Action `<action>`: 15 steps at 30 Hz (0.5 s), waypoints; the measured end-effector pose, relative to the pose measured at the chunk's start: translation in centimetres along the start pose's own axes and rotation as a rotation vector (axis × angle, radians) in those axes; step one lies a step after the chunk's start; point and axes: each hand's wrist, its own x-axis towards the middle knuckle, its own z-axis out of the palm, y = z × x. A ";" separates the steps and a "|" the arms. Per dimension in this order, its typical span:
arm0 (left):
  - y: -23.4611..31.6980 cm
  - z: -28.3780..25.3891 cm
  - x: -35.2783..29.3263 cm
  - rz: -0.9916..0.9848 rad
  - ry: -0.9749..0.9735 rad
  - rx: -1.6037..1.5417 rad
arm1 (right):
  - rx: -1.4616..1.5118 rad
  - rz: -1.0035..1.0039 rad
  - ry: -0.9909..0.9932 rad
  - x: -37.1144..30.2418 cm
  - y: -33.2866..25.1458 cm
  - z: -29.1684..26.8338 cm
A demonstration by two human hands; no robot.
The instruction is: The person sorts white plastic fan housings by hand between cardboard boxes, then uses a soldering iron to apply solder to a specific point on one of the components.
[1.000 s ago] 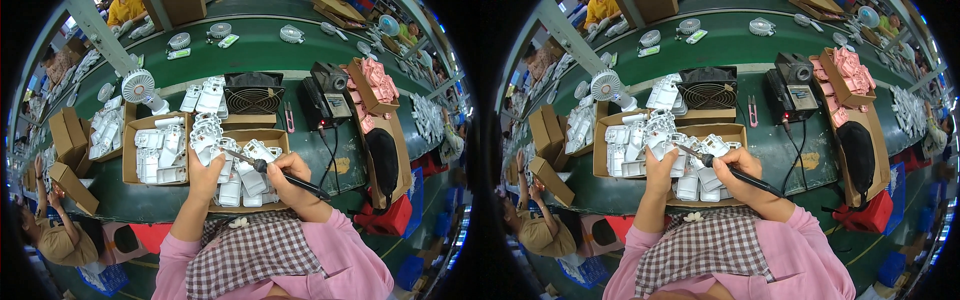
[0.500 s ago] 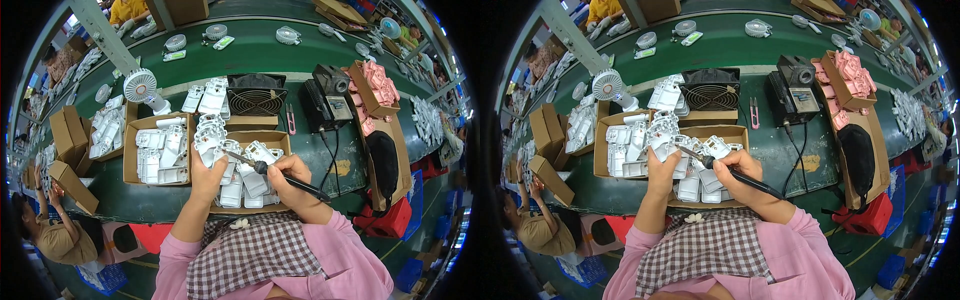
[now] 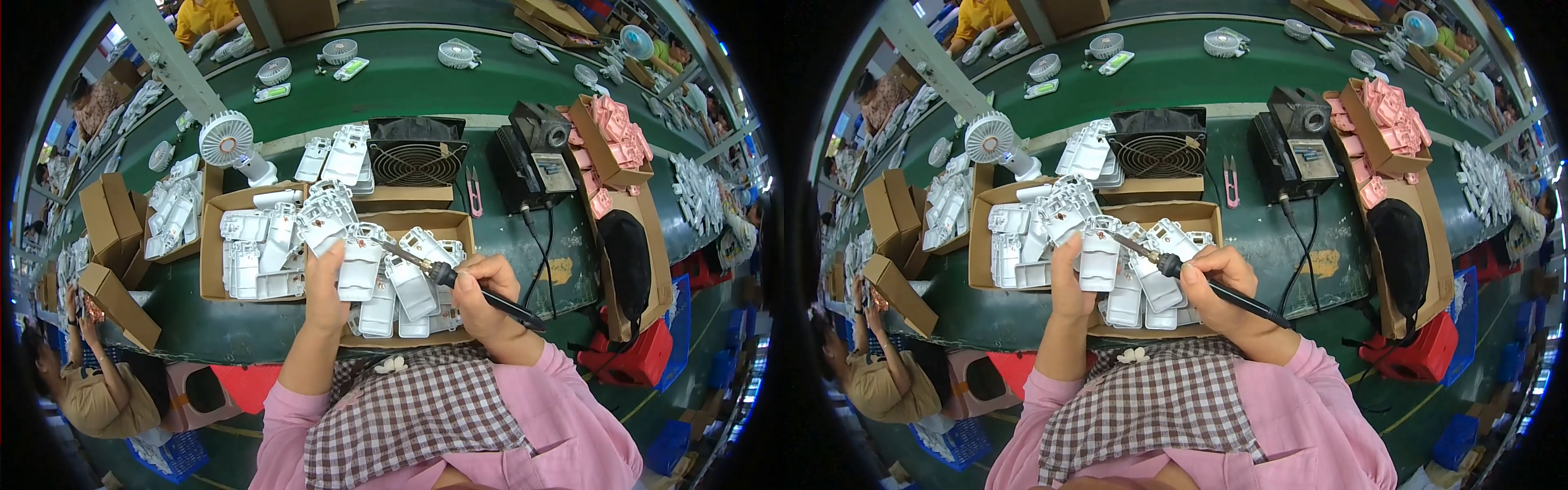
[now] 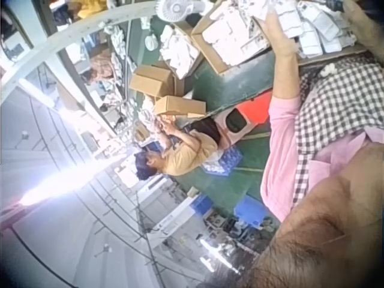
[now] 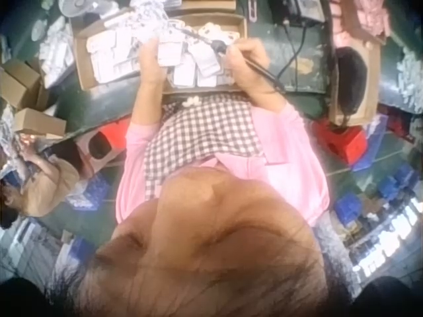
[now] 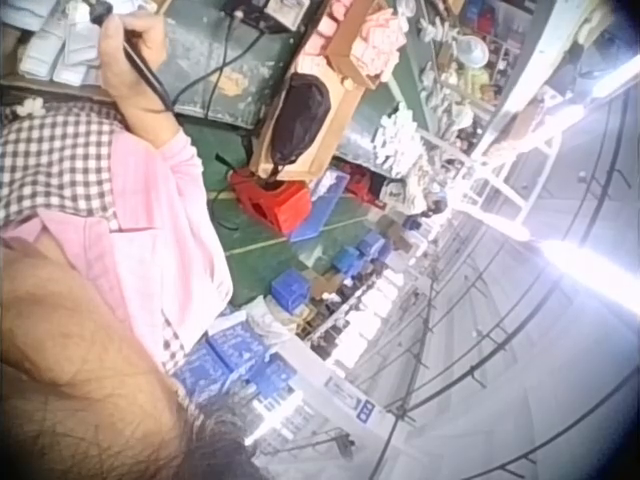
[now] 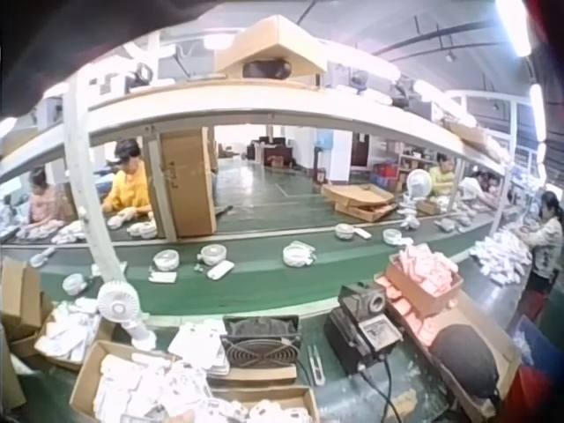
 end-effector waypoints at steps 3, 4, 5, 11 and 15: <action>0.2 0.5 0.0 0.002 -0.044 -0.136 | -0.011 -0.034 0.001 0.1 0.2 -0.2; 0.4 1.2 -0.2 0.024 0.012 -0.080 | -0.011 -0.033 0.006 0.1 0.2 -0.3; 0.4 1.6 -0.2 0.047 0.069 -0.023 | -0.002 -0.032 0.007 0.1 0.2 -0.4; 1.2 1.5 -0.4 0.178 0.059 0.033 | 0.024 -0.039 0.032 0.0 0.4 -0.6; 1.9 1.1 -0.7 0.213 0.062 -0.169 | 0.038 -0.056 0.038 -0.2 0.8 -0.8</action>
